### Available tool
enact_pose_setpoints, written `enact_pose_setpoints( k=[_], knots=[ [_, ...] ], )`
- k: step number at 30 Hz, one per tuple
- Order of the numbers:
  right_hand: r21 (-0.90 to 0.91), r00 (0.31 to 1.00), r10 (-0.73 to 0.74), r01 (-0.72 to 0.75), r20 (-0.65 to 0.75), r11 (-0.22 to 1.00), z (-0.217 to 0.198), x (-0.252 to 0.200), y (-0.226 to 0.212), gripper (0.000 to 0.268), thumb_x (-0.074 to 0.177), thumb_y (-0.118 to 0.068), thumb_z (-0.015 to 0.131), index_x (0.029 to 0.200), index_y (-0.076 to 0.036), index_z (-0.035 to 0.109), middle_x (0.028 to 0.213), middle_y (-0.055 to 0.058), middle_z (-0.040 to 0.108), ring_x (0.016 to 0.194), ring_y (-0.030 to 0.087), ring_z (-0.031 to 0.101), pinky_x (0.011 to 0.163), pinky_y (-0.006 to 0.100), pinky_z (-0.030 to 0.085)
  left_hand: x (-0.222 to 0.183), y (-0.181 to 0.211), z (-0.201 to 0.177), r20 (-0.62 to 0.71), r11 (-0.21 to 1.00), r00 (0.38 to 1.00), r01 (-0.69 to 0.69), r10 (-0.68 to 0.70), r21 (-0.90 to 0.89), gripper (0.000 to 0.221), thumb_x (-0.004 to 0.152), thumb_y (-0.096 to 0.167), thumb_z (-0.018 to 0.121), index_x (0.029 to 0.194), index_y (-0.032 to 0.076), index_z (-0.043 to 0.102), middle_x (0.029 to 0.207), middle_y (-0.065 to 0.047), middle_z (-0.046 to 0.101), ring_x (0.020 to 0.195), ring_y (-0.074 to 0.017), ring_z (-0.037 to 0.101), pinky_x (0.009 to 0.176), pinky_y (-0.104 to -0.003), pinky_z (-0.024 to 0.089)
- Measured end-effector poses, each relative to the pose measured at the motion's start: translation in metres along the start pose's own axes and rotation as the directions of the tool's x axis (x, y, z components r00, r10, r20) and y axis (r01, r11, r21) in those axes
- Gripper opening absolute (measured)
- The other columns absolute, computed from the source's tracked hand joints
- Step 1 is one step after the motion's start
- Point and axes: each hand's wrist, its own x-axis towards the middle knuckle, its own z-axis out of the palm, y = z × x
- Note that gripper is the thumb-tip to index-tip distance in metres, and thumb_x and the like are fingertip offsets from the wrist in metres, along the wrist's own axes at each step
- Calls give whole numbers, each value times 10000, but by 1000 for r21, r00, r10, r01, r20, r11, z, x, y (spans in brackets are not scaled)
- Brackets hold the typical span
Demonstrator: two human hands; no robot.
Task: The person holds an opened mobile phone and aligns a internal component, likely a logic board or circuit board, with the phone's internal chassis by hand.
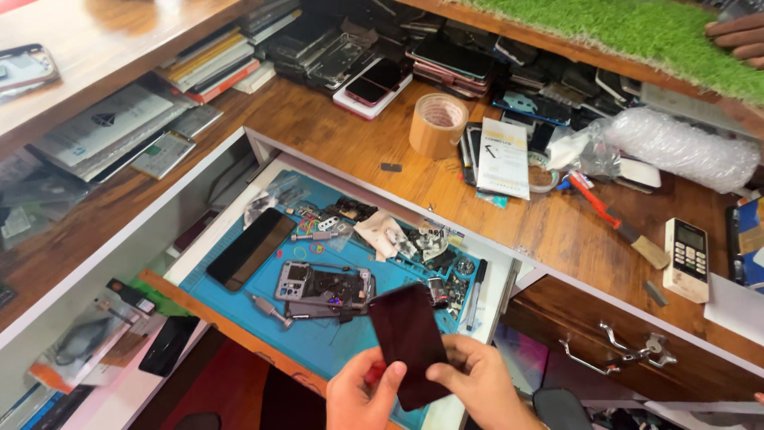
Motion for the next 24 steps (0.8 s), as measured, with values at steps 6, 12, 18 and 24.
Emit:
enact_pose_setpoints(
  k=[6,12,18,24],
  knots=[
    [-272,999,-33,38,25,962,-12,4,9,248,814,-129,844,985,43,792,763,28,705,697,91,589,632,271,483,14,-11,1,100,963,995,28,-1,-268,349,873,87,769,1157,-37,608,940,-64,659,861,-113,615,759,-276,494],
    [-264,981,32,20,191,964,-17,1,1,240,852,-135,834,988,55,780,771,14,679,720,79,578,639,273,476,39,62,-34,125,942,976,204,-176,-265,401,801,82,746,1192,24,682,958,-7,750,817,-72,648,730,-251,526],
    [-254,947,-277,311,161,916,-2,-3,-33,417,770,-91,824,1140,35,679,1031,39,732,962,122,662,845,281,533,43,79,-38,48,982,993,114,-108,-153,259,877,97,757,1090,-50,758,879,-25,718,778,-81,605,691,-259,505],
    [-98,978,-209,207,-6,973,-4,-3,-25,411,796,-45,788,1182,20,661,1090,31,710,990,119,656,872,286,533,36,79,-35,-58,926,993,77,-105,-369,271,911,92,721,1148,-40,723,950,-12,722,817,-79,625,724,-243,509]
  ],
)
